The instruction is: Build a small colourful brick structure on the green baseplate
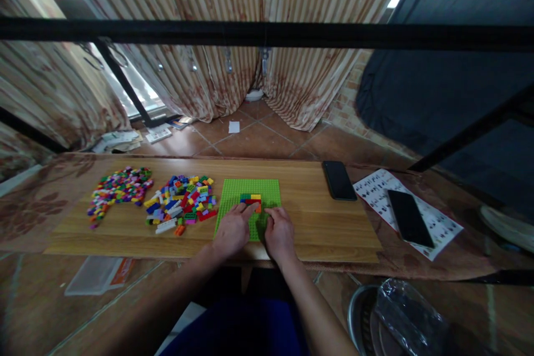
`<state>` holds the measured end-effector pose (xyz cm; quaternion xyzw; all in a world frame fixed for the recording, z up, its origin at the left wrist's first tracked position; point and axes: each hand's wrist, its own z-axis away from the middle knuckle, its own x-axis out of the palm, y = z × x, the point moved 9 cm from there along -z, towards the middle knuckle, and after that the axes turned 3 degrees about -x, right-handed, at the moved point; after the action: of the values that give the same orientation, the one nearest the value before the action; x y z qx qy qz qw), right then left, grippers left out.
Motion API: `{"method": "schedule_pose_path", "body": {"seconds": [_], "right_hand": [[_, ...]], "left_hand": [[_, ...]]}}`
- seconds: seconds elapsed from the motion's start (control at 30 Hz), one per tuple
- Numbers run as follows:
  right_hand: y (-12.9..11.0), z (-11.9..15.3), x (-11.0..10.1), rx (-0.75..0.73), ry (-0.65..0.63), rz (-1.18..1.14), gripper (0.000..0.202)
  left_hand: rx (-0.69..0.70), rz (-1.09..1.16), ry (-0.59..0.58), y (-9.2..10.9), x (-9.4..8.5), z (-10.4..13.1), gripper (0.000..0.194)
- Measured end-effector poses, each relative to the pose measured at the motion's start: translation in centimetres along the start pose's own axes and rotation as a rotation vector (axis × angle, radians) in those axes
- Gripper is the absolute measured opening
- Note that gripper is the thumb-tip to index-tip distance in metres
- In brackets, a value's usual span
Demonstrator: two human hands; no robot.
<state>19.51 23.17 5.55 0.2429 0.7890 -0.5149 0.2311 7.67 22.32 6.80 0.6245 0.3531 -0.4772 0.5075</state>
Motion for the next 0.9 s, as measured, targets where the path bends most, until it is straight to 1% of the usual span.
{"method": "schedule_pose_path", "body": {"seconds": [0.1,0.2,0.37,0.53,0.7,0.9], "right_hand": [[0.1,-0.3,-0.1,0.017,-0.012,-0.002,0.029],[-0.3,-1.0,0.1,0.010,-0.042,0.025,0.028],[-1.7,-2.1,1.0,-0.068,-0.102,0.073,0.026],[-1.3,-2.2,1.9,-0.081,-0.096,0.119,0.025],[-0.7,-1.7,2.2,-0.121,-0.068,0.185,0.027],[-1.0,-1.2,2.6,-0.173,-0.094,0.238,0.032]], "left_hand": [[-0.009,0.046,0.050,-0.4,-0.8,0.1,0.063],[-0.051,0.088,0.100,-1.3,-1.2,0.6,0.062],[-0.119,0.127,0.118,-3.0,-0.9,1.9,0.059],[-0.152,0.141,0.149,-4.1,-0.9,2.7,0.052],[-0.158,0.148,0.158,-4.4,-0.6,3.0,0.045],[-0.142,0.123,0.167,-4.2,-0.1,3.2,0.043]]}}
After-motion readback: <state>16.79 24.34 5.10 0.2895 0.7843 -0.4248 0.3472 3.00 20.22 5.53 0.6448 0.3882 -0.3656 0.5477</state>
